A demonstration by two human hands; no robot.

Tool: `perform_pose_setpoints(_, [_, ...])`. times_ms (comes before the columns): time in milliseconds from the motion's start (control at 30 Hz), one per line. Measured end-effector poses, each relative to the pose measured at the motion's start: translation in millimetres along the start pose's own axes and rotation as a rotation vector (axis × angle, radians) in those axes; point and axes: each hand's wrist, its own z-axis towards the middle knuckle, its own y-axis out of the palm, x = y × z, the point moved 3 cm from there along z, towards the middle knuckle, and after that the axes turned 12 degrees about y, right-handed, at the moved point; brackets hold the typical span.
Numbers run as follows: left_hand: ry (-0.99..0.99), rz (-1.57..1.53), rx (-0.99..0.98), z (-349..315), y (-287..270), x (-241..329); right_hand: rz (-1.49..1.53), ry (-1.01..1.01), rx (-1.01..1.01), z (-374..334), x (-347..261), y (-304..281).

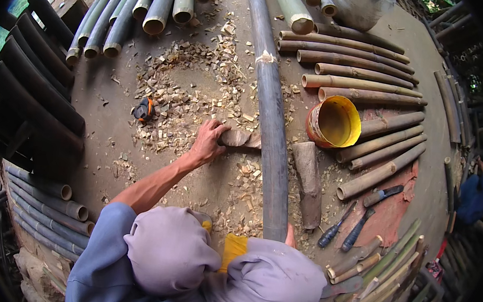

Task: The person carves a hole into a bamboo pole using a knife and a wooden mallet. They then shape and refine the opening by hand with the knife and a gouge-like tool, testing the fit of a smaller bamboo piece in the joint.

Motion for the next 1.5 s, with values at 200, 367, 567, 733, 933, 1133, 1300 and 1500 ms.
perform_pose_setpoints(200, [-0.033,-0.045,0.107,47,18,5,-0.03,-0.006,0.044,4,-3,-1])
perform_pose_setpoints(367, [-0.051,0.066,0.18,68,27,-13,-0.044,-0.013,0.068,9,-6,0])
perform_pose_setpoints(567, [0.053,0.084,0.181,61,23,-18,-0.046,-0.01,0.08,11,-7,-1])
perform_pose_setpoints(733, [0.051,0.07,0.148,63,19,-10,-0.056,-0.007,0.082,9,-3,-1])
perform_pose_setpoints(933, [0.03,0.077,0.152,57,20,-15,-0.061,-0.013,0.084,11,-5,-1])
perform_pose_setpoints(1133, [0.075,0.103,0.186,53,26,-19,-0.08,-0.025,0.104,16,-10,0])
perform_pose_setpoints(1300, [0.08,0.131,0.041,49,17,-19,-0.108,-0.026,0.125,21,-12,2])
perform_pose_setpoints(1500, [0.158,0.061,-0.028,38,0,-22,-0.135,0.008,0.146,28,-19,8])
